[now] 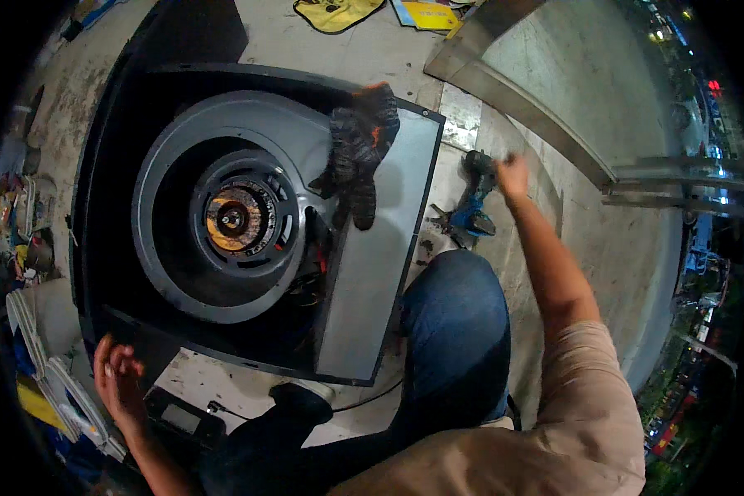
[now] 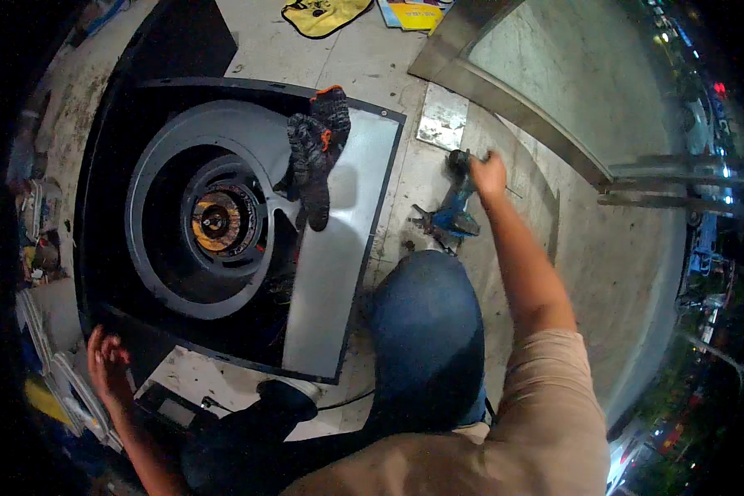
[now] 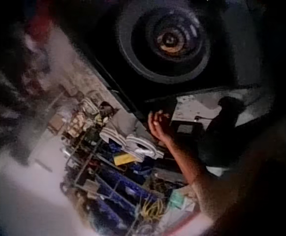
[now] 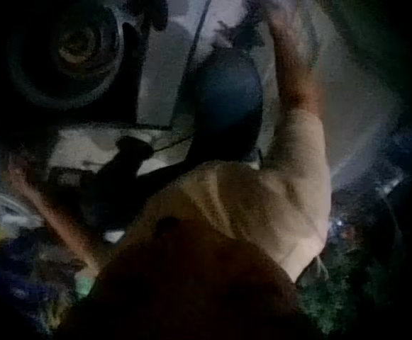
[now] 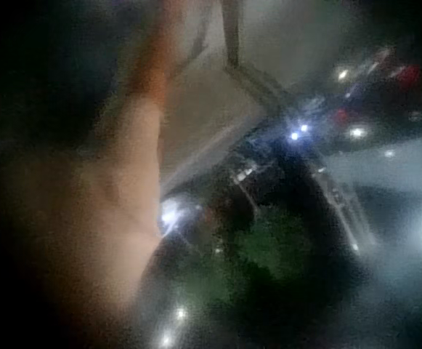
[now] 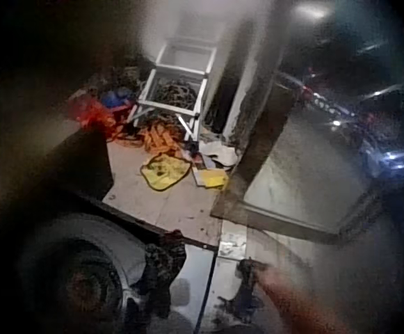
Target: The person is repairing a washing machine. They use a power drill to remove screws from the central hub, then use their hands to manipulate and remove the hub assembly.
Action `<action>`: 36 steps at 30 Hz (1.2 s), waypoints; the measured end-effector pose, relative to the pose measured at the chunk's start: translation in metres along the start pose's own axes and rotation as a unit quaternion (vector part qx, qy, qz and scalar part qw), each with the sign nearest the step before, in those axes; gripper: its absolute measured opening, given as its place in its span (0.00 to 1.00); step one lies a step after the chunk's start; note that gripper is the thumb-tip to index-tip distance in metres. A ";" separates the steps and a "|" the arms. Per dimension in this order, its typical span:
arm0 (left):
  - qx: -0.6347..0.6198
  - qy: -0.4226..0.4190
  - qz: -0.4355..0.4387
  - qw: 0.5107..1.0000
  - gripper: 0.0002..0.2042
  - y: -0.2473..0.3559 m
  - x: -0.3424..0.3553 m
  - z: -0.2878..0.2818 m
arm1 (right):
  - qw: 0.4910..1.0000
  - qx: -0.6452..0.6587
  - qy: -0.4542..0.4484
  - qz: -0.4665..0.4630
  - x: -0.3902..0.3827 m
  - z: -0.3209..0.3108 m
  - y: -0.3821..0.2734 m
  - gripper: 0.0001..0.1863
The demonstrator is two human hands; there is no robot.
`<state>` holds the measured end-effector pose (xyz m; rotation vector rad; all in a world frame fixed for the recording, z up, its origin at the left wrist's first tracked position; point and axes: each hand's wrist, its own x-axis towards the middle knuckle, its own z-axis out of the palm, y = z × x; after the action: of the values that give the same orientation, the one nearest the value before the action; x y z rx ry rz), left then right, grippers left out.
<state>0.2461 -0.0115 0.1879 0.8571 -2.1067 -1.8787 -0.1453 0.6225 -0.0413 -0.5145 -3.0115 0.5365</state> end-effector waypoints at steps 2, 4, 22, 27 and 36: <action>0.019 0.064 -0.009 0.998 0.26 -0.016 -0.032 -0.018 | 0.991 0.067 -0.114 0.029 -0.026 0.034 0.024 0.30; 0.065 0.107 -0.069 0.990 0.22 -0.005 -0.059 -0.010 | 0.956 0.100 -0.246 0.124 -0.040 0.057 0.033 0.33; 0.113 0.136 -0.270 0.946 0.17 -0.083 -0.182 -0.060 | 0.877 0.433 -0.143 0.151 0.047 -0.012 0.123 0.24; 0.071 0.149 -0.252 0.953 0.16 -0.125 -0.187 -0.073 | 0.866 0.490 -0.085 0.042 0.041 -0.155 0.018 0.26; 0.161 0.105 -0.285 0.939 0.14 -0.270 -0.098 -0.076 | 0.804 0.553 -0.144 -0.165 -0.027 -0.257 -0.109 0.24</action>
<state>0.4424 -0.0310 -0.0345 1.8205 -2.2175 -1.5646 -0.1294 0.6016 0.2385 0.1987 -2.2506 2.1923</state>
